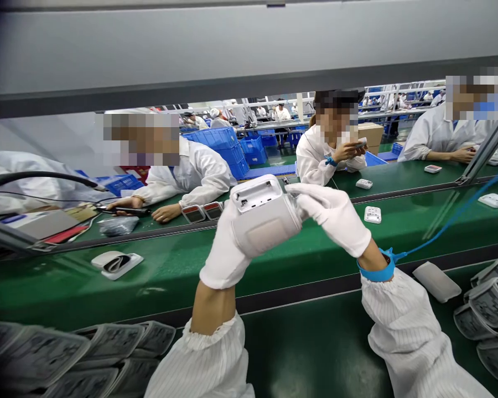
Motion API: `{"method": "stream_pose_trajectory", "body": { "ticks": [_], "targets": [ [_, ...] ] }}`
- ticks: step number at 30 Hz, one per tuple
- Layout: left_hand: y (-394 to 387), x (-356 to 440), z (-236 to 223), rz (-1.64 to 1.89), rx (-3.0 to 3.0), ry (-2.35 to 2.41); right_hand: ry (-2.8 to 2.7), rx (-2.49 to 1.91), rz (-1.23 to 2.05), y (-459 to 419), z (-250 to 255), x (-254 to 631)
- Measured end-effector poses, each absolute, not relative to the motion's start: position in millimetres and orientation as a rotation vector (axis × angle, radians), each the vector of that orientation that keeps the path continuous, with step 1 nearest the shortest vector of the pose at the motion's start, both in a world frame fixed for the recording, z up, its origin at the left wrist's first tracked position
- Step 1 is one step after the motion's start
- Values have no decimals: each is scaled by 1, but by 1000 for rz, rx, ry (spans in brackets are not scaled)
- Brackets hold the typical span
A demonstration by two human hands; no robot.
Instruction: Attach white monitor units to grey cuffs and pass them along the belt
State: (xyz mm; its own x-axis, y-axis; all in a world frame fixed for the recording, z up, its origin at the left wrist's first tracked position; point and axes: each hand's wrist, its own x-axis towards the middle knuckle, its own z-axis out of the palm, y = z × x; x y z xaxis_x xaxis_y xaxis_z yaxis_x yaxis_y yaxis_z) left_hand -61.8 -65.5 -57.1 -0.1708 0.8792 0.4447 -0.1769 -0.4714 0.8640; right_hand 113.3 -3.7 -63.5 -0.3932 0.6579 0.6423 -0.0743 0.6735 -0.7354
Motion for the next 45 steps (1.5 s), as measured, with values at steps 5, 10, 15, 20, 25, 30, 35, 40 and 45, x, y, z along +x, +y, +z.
{"method": "stream_pose_trajectory", "body": {
  "ticks": [5, 10, 15, 20, 25, 30, 35, 40, 45],
  "targets": [
    [-68, -71, -59, 1616, 1247, 823, -1875, -270, 706, 1, -66, 112],
    [-73, -81, -59, 1565, 1272, 887, -2000, -109, 619, -11, -57, 119],
    [-84, -88, -62, 1670, 1531, 1064, -2137, -178, 398, -30, -45, 127],
    [-87, -88, -66, 1697, 1553, 1134, -2191, -242, 147, -38, -47, 123],
    [-89, -85, -66, 1777, 1543, 1182, -1993, -372, 287, -42, -66, 99],
    [-82, -90, -79, 1792, 1556, 1201, -1784, -536, 864, -34, -86, 74],
    [-82, -100, -95, 1657, 1542, 1285, -1876, -407, 1115, -10, -90, 70],
    [-89, -112, -94, 1498, 1518, 1290, -2045, -313, 1172, 2, -95, 68],
    [-83, -114, -98, 1513, 1370, 1177, -1972, -325, 1217, 8, -114, 54]
  ]
}}
